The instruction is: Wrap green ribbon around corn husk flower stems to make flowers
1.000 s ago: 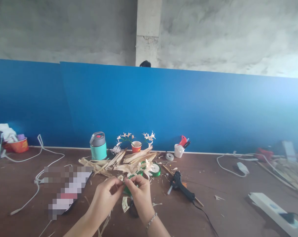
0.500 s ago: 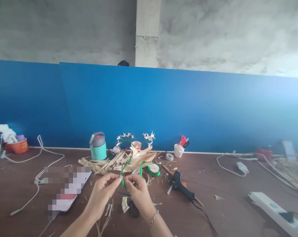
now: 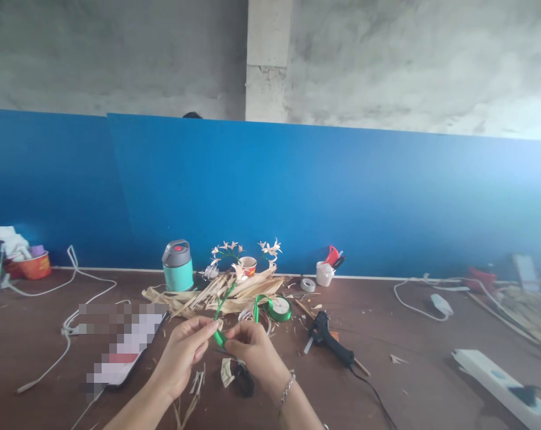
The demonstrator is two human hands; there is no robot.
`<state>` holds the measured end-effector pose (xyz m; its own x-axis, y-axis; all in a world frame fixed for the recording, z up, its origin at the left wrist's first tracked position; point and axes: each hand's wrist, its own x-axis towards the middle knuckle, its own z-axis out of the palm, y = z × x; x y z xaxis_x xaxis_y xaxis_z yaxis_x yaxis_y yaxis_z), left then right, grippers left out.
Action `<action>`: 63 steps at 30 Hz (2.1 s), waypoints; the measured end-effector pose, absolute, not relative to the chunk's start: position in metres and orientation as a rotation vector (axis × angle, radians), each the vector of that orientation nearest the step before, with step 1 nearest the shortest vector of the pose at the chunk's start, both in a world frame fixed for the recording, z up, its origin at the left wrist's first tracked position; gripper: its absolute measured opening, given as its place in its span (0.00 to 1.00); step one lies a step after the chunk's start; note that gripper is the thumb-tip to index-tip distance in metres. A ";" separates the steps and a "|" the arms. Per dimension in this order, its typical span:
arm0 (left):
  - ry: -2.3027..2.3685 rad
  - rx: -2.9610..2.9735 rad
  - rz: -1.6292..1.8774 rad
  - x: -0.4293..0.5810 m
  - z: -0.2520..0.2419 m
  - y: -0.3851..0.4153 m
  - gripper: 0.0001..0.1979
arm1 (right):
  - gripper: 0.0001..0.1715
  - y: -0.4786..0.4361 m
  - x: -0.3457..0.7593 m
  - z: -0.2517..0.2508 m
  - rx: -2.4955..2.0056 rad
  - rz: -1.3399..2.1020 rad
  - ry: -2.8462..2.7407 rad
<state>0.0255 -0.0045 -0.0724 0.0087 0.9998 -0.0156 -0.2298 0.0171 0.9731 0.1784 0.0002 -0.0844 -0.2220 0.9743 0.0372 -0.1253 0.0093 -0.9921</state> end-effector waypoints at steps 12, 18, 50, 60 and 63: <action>1.056 1.155 0.972 0.031 -0.066 -0.013 0.13 | 0.22 -0.003 0.173 -0.076 -0.851 1.330 -1.128; 1.224 1.547 1.086 0.031 -0.078 -0.008 0.09 | 0.21 0.002 0.169 -0.093 -0.857 1.252 -1.099; 1.273 1.206 1.482 0.014 -0.073 0.000 0.16 | 0.10 0.008 0.192 -0.091 -1.409 0.538 -1.314; 1.185 0.848 1.786 -0.007 -0.079 0.023 0.14 | 0.13 0.027 0.224 -0.100 -1.353 0.188 -1.124; 1.180 0.918 1.692 -0.001 -0.081 0.020 0.15 | 0.16 0.029 0.228 -0.104 -1.369 0.139 -1.157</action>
<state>-0.0009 0.0198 -0.0808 -0.3646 0.9264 0.0937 -0.2320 -0.1879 0.9544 0.2280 0.0292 -0.1039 0.4853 0.6759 0.5547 0.5249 0.2821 -0.8030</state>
